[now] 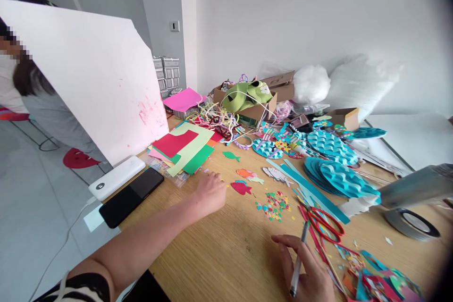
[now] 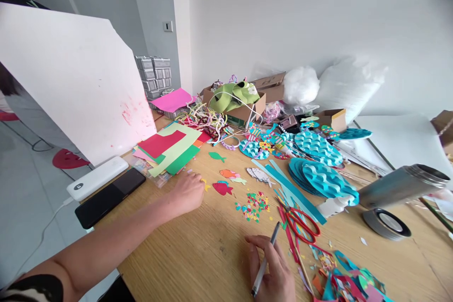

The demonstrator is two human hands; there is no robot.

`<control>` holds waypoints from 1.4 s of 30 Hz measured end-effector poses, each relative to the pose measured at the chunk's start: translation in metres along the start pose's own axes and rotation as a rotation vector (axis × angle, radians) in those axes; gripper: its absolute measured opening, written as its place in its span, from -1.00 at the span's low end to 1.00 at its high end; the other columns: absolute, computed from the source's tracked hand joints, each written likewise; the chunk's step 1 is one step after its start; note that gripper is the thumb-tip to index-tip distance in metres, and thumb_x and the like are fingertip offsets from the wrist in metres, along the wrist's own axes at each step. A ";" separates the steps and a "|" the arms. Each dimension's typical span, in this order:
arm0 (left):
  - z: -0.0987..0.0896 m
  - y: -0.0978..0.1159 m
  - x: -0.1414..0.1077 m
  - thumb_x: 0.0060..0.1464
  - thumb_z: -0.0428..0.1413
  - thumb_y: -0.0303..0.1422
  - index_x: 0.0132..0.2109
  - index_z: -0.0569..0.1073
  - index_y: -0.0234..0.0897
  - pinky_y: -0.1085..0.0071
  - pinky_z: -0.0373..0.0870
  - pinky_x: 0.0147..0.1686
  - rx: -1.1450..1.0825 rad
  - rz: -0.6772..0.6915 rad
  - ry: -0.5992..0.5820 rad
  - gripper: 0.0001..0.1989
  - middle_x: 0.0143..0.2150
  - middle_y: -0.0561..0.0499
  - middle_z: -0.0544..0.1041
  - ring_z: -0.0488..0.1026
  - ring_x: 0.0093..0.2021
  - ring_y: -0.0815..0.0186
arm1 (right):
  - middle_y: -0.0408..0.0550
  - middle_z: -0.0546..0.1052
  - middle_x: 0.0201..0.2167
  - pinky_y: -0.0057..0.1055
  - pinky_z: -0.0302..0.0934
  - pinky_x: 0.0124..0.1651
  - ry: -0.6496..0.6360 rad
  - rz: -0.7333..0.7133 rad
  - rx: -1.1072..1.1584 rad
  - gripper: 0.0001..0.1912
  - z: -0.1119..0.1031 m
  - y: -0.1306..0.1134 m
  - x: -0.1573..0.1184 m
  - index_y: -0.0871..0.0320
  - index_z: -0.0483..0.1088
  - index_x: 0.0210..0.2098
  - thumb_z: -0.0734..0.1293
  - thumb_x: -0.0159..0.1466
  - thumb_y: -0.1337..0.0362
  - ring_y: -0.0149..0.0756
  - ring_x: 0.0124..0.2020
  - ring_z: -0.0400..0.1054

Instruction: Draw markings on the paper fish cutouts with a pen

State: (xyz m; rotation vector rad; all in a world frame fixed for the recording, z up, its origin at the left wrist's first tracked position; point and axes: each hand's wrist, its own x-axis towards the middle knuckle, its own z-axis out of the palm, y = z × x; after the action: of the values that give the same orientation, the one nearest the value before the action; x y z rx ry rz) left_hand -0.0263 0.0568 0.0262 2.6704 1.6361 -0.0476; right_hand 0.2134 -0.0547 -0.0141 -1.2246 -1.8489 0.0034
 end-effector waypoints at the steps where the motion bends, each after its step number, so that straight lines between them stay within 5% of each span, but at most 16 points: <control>1: -0.002 0.003 -0.005 0.09 0.04 -0.45 -0.26 0.57 -0.39 0.18 0.40 -0.17 -0.007 0.009 -0.006 -0.80 -0.23 -0.25 0.55 0.50 -0.17 0.07 | -0.05 0.55 -0.38 -0.53 0.39 -0.34 0.001 -0.002 0.001 -0.91 0.000 0.000 0.000 0.09 0.41 -0.24 0.25 0.34 0.29 -0.32 -0.39 0.54; 5: -0.012 0.004 0.000 0.15 0.06 -0.41 -0.22 0.56 -0.36 0.24 0.42 -0.13 -0.027 0.031 0.019 -0.82 -0.19 -0.18 0.55 0.50 -0.13 0.12 | -0.05 0.55 -0.38 -0.53 0.39 -0.33 0.002 -0.003 -0.003 -0.91 0.000 -0.001 0.000 0.09 0.40 -0.24 0.25 0.33 0.31 -0.32 -0.40 0.54; 9: -0.013 -0.012 0.047 0.27 0.06 -0.35 0.02 0.46 -0.34 0.12 0.35 0.08 -0.018 -0.004 0.086 -0.77 0.07 -0.15 0.45 0.39 0.09 0.12 | -0.04 0.55 -0.38 -0.53 0.39 -0.33 0.000 0.005 -0.008 -0.91 -0.001 -0.001 -0.001 0.09 0.41 -0.24 0.25 0.34 0.31 -0.32 -0.39 0.54; 14: 0.003 -0.026 0.098 0.26 0.11 -0.25 0.13 0.36 -0.29 0.08 0.43 -0.01 -0.017 -0.042 0.061 -0.64 0.12 -0.14 0.39 0.42 0.03 0.14 | -0.04 0.55 -0.38 -0.51 0.40 -0.33 -0.017 0.016 -0.003 -0.90 -0.001 0.000 -0.002 0.10 0.40 -0.23 0.24 0.34 0.30 -0.30 -0.38 0.54; 24: 0.001 -0.038 0.112 0.27 0.10 -0.25 0.11 0.38 -0.30 0.13 0.45 -0.05 -0.034 -0.086 -0.029 -0.67 0.09 -0.13 0.41 0.44 -0.01 0.17 | -0.05 0.57 -0.39 -0.51 0.40 -0.34 0.000 0.047 0.017 -0.89 -0.001 -0.003 -0.001 0.10 0.43 -0.27 0.26 0.33 0.28 -0.30 -0.40 0.54; 35: -0.015 -0.052 0.151 0.25 0.13 -0.24 0.11 0.37 -0.29 0.13 0.46 -0.06 -0.089 -0.103 -0.255 -0.65 0.08 -0.12 0.41 0.45 -0.02 0.17 | -0.04 0.57 -0.39 -0.50 0.41 -0.36 -0.006 0.042 0.026 -0.90 -0.001 -0.003 -0.002 0.09 0.43 -0.26 0.27 0.34 0.28 -0.28 -0.40 0.54; 42: -0.032 -0.054 0.144 0.26 0.11 -0.25 0.11 0.38 -0.30 0.14 0.46 -0.06 -0.211 -0.104 -0.304 -0.66 0.08 -0.12 0.42 0.45 -0.02 0.17 | -0.04 0.56 -0.35 -0.46 0.40 -0.32 -0.034 0.073 0.046 -0.91 -0.002 -0.002 -0.004 0.09 0.43 -0.24 0.28 0.33 0.29 -0.26 -0.36 0.53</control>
State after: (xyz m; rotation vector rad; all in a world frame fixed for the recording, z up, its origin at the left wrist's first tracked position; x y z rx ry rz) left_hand -0.0081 0.2100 0.0539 2.2904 1.5823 -0.2536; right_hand 0.2132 -0.0593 -0.0143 -1.2669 -1.8219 0.1066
